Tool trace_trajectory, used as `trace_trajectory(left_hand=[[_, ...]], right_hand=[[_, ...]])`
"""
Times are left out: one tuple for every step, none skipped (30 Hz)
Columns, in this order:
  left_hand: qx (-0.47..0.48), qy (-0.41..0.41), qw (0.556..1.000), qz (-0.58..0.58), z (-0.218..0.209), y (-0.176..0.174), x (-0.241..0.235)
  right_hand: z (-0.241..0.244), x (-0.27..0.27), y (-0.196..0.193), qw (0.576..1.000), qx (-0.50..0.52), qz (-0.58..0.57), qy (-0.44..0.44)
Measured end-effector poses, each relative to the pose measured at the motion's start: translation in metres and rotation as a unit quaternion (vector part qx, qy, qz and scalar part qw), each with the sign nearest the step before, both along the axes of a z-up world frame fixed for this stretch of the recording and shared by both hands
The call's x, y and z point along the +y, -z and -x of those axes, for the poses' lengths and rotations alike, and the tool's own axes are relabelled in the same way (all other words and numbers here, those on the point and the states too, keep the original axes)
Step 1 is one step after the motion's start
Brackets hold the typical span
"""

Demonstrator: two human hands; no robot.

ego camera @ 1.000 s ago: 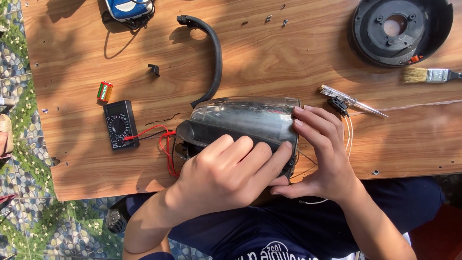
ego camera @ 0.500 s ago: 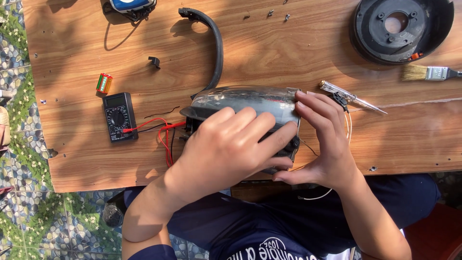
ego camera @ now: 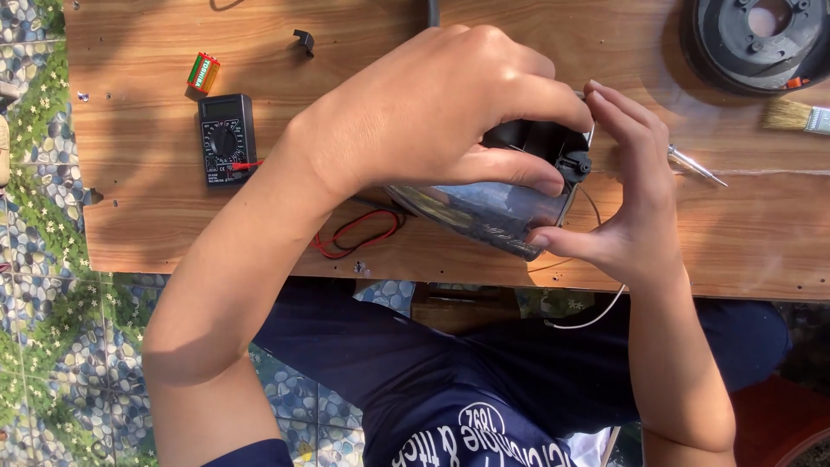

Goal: The person works on a disassembled electric kettle, connecting wires to the heating element and securing the base. They use a screwdriver to tighten screws and a brush to clean the interior, then reassemble the kettle's components.

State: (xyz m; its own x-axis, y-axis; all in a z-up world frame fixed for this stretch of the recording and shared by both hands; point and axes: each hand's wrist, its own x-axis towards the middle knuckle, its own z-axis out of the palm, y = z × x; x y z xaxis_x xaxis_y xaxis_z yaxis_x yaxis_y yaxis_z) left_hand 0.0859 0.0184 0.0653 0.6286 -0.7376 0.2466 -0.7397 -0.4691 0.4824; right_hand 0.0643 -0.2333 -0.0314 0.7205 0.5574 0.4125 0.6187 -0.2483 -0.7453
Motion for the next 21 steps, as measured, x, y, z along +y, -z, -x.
trace_trajectory(left_hand=[[-0.002,0.012,1.000,0.018,0.001,0.000,0.001],[-0.002,0.011,1.000,0.018,-0.002,0.005,0.002],[-0.044,0.009,0.999,0.016,-0.005,0.009,0.003],[-0.085,0.007,0.996,0.013,-0.008,0.014,0.003],[-0.087,0.005,0.996,0.014,-0.009,0.015,0.002],[-0.078,0.012,0.996,0.029,-0.011,0.016,0.002],[-0.068,0.021,0.997,0.044,-0.013,0.018,0.000],[-0.069,0.020,0.996,0.044,-0.012,0.018,0.000],[-0.086,0.016,0.995,0.038,-0.011,0.018,0.000],[-0.104,0.011,0.994,0.031,-0.010,0.017,0.000],[-0.104,0.011,0.994,0.031,-0.007,0.016,-0.002],[-0.079,-0.006,0.997,0.022,-0.004,0.014,-0.003],[-0.055,-0.025,0.998,0.013,-0.001,0.012,-0.004],[-0.056,-0.027,0.998,0.012,0.000,0.013,-0.005],[-0.044,-0.036,0.998,0.020,0.002,0.014,-0.005],[-0.032,-0.044,0.998,0.028,0.003,0.015,-0.005],[-0.031,-0.047,0.998,0.029,-0.001,0.018,-0.004],[-0.064,-0.021,0.997,0.045,-0.004,0.020,-0.003],[-0.100,0.004,0.993,0.060,-0.008,0.022,-0.001],[-0.102,-0.001,0.993,0.060,-0.008,0.023,-0.001],[-0.109,0.004,0.992,0.069,-0.009,0.023,-0.001]], right_hand=[[0.001,0.000,-0.001,1.000,0.008,-0.002,0.001],[0.001,0.000,-0.002,1.000,0.008,-0.002,0.000],[0.001,0.000,-0.002,1.000,0.000,0.000,-0.002],[0.001,0.000,-0.003,1.000,-0.007,0.003,-0.004],[0.001,0.000,-0.002,1.000,-0.009,0.004,-0.006],[0.000,0.000,-0.002,1.000,-0.009,0.003,-0.005],[0.000,0.000,-0.002,1.000,-0.007,0.001,-0.002],[0.001,0.000,-0.002,1.000,-0.008,0.001,-0.003],[0.001,-0.001,-0.002,1.000,-0.012,0.005,0.001],[0.002,-0.001,-0.002,1.000,-0.016,0.009,0.004],[0.002,-0.001,-0.003,1.000,-0.015,0.009,0.004],[0.003,-0.002,-0.003,1.000,-0.018,0.010,0.004],[0.003,-0.001,-0.003,1.000,-0.021,0.011,0.001],[0.002,-0.002,-0.003,1.000,-0.022,0.011,-0.001],[0.001,-0.002,-0.003,1.000,-0.020,0.012,-0.004],[0.001,-0.002,-0.002,1.000,-0.019,0.014,-0.006],[0.000,-0.002,-0.002,1.000,-0.018,0.014,-0.010],[0.000,-0.001,-0.001,1.000,-0.021,0.012,-0.012],[-0.002,0.000,-0.002,0.999,-0.028,0.010,-0.016],[-0.001,0.000,-0.004,0.999,-0.031,0.011,-0.021],[0.000,0.000,-0.005,1.000,-0.016,0.012,-0.020]])
